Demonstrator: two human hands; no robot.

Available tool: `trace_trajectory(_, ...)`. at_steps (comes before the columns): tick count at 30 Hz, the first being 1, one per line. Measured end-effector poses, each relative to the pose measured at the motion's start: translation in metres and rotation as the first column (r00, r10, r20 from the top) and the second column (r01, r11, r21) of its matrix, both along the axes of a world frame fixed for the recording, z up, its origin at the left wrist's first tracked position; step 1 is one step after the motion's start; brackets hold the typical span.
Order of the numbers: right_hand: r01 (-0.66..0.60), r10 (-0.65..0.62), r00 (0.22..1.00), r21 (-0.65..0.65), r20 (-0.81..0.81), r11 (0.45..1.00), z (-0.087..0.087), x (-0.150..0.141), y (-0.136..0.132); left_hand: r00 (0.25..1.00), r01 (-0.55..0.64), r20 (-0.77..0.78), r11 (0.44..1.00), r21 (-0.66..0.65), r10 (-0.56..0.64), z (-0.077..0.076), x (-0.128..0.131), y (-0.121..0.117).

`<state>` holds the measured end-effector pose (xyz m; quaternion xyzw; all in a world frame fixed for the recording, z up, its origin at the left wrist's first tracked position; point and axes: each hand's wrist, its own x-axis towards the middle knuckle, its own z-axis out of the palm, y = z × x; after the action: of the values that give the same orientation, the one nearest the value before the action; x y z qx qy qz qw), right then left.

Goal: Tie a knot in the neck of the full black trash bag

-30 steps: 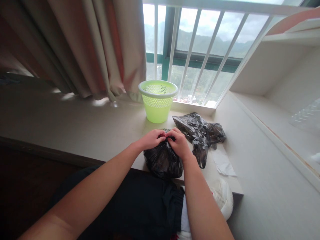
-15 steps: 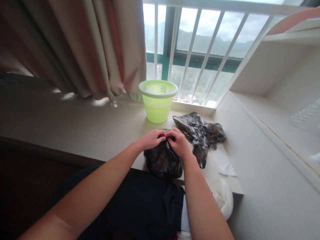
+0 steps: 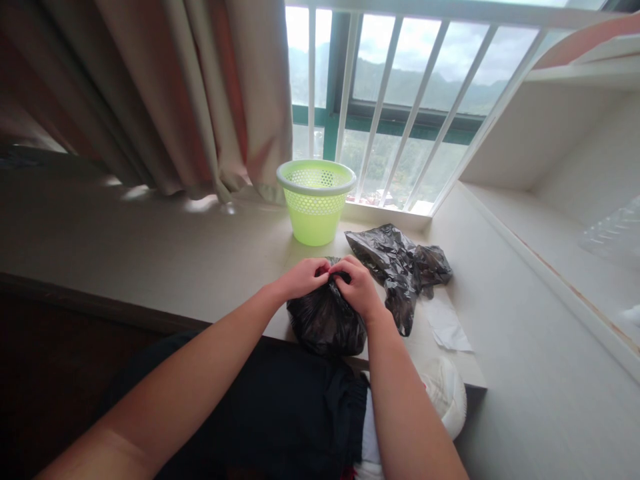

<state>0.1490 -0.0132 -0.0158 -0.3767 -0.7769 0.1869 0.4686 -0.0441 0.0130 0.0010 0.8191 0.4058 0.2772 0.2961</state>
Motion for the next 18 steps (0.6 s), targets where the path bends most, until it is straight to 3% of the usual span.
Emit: trace_trajectory(18, 0.004, -0.004, 1.000, -0.011, 0.004, 1.000, -0.0027, 0.0010, 0.0026, 0.999, -0.032, -0.018, 0.999, -0.013, 0.032, -0.0034, 0.0028, 0.0012)
